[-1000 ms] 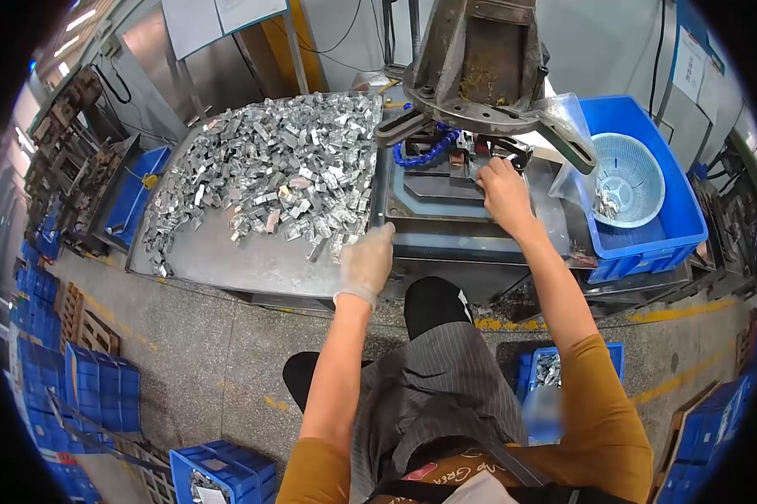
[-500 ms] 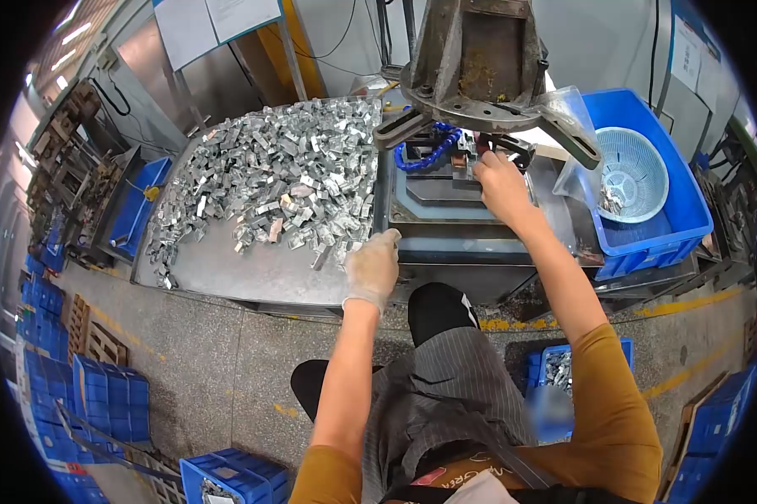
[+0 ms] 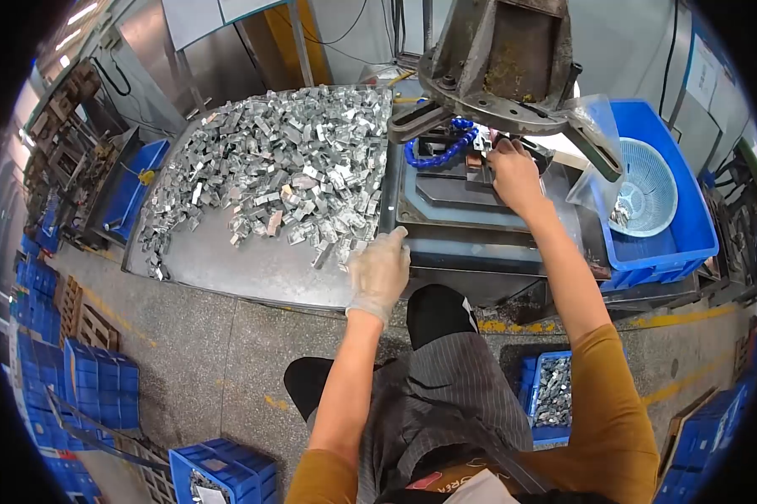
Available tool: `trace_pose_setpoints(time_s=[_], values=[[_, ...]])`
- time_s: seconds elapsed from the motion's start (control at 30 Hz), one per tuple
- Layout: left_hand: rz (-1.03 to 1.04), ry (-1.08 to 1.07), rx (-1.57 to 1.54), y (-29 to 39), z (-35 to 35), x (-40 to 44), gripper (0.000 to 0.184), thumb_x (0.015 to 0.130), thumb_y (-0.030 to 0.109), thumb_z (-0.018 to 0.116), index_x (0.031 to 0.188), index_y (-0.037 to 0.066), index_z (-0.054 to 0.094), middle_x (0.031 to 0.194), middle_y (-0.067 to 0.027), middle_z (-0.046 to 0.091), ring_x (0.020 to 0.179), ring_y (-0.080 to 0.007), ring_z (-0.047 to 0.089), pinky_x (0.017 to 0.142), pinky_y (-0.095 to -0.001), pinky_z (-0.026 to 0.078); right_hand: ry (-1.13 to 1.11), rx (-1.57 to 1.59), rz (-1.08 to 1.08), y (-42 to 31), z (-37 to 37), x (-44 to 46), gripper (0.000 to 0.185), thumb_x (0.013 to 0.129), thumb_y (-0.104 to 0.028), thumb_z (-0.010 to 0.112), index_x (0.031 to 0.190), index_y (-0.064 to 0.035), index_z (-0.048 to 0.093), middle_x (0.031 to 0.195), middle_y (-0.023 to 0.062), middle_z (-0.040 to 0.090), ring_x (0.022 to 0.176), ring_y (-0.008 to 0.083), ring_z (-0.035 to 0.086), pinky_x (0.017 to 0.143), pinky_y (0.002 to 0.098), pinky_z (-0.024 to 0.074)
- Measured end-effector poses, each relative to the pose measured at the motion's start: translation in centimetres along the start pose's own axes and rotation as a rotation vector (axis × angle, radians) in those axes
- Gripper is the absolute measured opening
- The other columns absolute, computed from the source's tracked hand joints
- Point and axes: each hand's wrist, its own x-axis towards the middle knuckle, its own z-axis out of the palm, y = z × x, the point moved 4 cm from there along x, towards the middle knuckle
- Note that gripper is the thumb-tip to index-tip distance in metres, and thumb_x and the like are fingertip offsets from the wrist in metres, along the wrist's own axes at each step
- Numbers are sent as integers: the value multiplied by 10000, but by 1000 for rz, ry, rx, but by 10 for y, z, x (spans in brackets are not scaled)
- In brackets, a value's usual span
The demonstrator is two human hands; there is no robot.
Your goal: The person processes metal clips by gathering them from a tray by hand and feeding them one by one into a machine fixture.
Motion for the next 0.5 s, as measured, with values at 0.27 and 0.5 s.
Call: trace_pose_setpoints(time_s=[0.27,0.5], values=[[7,37,-4,4,-3,-2,404,836,220,687,1228,158,608,833,-93,643,779,-293,650,699,-428,514,44,-120,-64,7,7,11,160,712,-18,616,848,-14,700,1118,152,656,1045,331,610,851,427,506],[82,98,-84,12,-15,-3,389,839,136,669,1223,144,607,870,-95,615,782,-303,641,696,-434,522,96,-10,76,4,-2,7,103,802,-46,640,891,-13,679,1011,158,620,1014,362,577,869,448,478]])
